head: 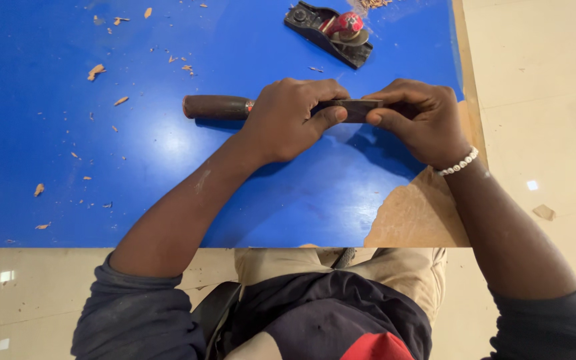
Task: The person scrapes a blue surface from a wooden board using a hand scraper and a block plane, moving tools across the material to reveal the wood underneath.
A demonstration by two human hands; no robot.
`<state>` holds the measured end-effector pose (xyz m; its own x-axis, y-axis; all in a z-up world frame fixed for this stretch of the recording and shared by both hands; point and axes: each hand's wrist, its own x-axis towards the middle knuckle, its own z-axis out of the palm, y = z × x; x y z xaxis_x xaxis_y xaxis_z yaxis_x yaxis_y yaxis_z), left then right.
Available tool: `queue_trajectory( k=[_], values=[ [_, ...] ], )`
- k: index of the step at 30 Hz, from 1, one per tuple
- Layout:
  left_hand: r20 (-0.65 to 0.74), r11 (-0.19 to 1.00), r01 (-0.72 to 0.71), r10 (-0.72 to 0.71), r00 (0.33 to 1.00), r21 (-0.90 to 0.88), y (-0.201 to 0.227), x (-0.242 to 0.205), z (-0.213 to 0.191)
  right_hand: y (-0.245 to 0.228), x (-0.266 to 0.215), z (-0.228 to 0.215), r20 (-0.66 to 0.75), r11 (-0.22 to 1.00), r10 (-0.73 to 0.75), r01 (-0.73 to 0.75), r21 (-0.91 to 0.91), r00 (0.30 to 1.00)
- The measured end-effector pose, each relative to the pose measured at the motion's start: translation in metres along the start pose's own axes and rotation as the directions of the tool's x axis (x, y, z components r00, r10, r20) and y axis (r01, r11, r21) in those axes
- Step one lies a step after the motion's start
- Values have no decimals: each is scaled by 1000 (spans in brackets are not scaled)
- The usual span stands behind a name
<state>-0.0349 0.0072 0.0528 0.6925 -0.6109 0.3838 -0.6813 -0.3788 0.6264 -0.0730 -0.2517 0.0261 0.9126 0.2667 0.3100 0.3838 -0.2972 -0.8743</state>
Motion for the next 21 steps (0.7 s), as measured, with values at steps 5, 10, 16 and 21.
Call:
queue_trajectory(
  k=[5, 10, 16, 21],
  values=[
    [11, 999, 25, -24, 1000, -47, 0, 0, -2, -3, -1, -4, 67, 992, 50, -57, 109, 997],
    [-26, 998, 3, -4, 1000, -64, 2, 0, -3, 7, -1, -9, 142, 971, 74, -104, 217, 987],
    [-185, 992, -21, -3, 983, -124, 20, 4, -16, 18, 8, -8, 169, 950, 244, -270, 155, 955],
    [-145, 790, -29, -76, 986, -612, 49, 8, -19, 26, 8, -13, 182, 903, 341, -375, 208, 922]
  ],
)
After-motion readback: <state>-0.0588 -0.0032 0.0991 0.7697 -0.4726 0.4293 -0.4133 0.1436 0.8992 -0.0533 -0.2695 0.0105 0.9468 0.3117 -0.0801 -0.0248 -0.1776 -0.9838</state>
